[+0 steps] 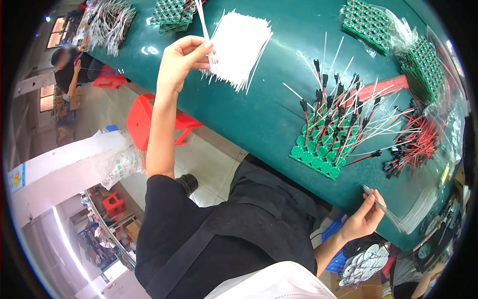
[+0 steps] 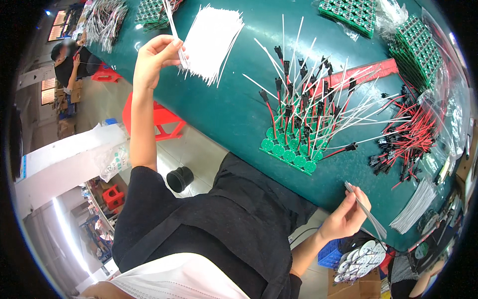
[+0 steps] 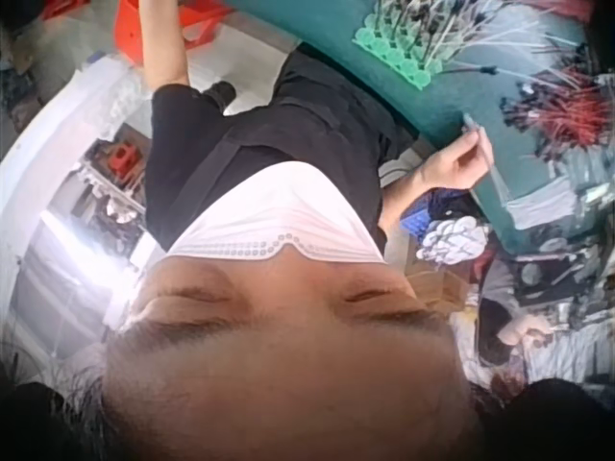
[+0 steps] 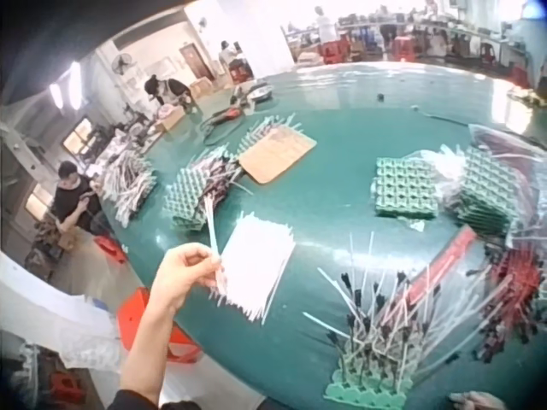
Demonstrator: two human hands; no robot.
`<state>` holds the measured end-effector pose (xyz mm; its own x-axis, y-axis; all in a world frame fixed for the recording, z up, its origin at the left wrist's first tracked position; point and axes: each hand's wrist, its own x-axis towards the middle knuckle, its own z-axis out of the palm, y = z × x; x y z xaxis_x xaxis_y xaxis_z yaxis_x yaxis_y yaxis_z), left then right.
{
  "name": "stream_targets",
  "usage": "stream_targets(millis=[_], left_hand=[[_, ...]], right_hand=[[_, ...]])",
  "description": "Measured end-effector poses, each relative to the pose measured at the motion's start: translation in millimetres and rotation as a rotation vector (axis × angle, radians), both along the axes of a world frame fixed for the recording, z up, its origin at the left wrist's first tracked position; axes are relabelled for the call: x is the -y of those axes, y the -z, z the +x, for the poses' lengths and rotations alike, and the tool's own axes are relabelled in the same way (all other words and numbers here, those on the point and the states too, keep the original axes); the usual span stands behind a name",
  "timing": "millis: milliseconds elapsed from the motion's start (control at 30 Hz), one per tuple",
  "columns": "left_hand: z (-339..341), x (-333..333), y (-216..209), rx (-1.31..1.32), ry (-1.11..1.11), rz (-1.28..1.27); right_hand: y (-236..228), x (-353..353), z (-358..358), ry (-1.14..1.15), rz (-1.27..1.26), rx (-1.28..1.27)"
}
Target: Inserting wires and components into a green circuit board using tweezers and hands at a factory workbench.
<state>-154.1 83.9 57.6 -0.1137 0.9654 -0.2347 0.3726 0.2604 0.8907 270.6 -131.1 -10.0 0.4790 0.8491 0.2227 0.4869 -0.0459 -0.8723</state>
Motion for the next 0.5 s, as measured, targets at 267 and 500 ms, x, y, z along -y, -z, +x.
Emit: stream_targets(millis=[267, 500], left_hand=[[47, 34, 7, 0.217, -0.01, 0.159], [107, 104, 32, 0.29, 0.104, 0.357]], right_hand=[[-5, -1, -4, 0.066, 0.048, 0.03], [-32, -21, -73, -0.178, 0.142, -0.254]])
